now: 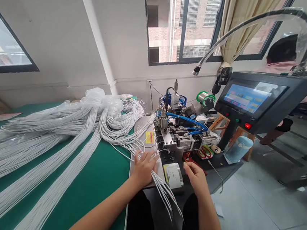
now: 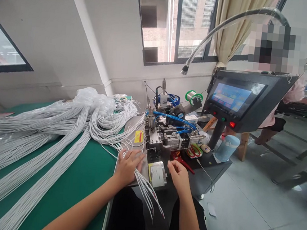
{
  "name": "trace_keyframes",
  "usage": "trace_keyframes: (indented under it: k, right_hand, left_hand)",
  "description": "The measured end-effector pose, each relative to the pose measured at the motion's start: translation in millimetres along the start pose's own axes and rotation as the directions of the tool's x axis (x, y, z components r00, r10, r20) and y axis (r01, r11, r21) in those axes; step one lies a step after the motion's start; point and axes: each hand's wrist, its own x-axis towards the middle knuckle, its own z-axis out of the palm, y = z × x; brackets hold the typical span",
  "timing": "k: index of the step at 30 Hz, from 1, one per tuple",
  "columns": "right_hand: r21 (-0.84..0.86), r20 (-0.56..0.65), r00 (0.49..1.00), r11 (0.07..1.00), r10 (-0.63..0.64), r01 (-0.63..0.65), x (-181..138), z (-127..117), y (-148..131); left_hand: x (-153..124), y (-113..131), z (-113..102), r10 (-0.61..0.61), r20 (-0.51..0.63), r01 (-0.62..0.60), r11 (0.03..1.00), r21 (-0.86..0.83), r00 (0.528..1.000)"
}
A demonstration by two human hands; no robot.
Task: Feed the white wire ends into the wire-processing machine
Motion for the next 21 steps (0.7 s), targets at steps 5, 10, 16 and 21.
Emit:
trace_keyframes:
  k: [5,10,16,21]
  right_hand:
    - [-0.091,0.347,0.938,0.994,-0.026,0.062,-27,-8,-38]
    - [-0.188,0.604,0.797,0.965,-0.033,0.182,-43,-6,-53]
    - [-0.181,0.655,0.753,0.957,-0.054,0.226,-45,-5,-57]
    - [-0.226,0.491,0.869,0.954,-0.062,0.195,-41,-29,-61]
  left_hand:
    - [-2,-3,-1,0.052,-0.022,-0.053,0.998,-0.043,0.998]
    - [-2,-1,-5,0.051,-0.063,-0.055,0.996,-0.071,0.997]
    - [-2,-5,-6,0.151,-0.102,-0.161,0.982,-0.102,0.983]
    - [-4,-7,-9,0.515,-0.094,-0.524,0.836,-0.162,0.852]
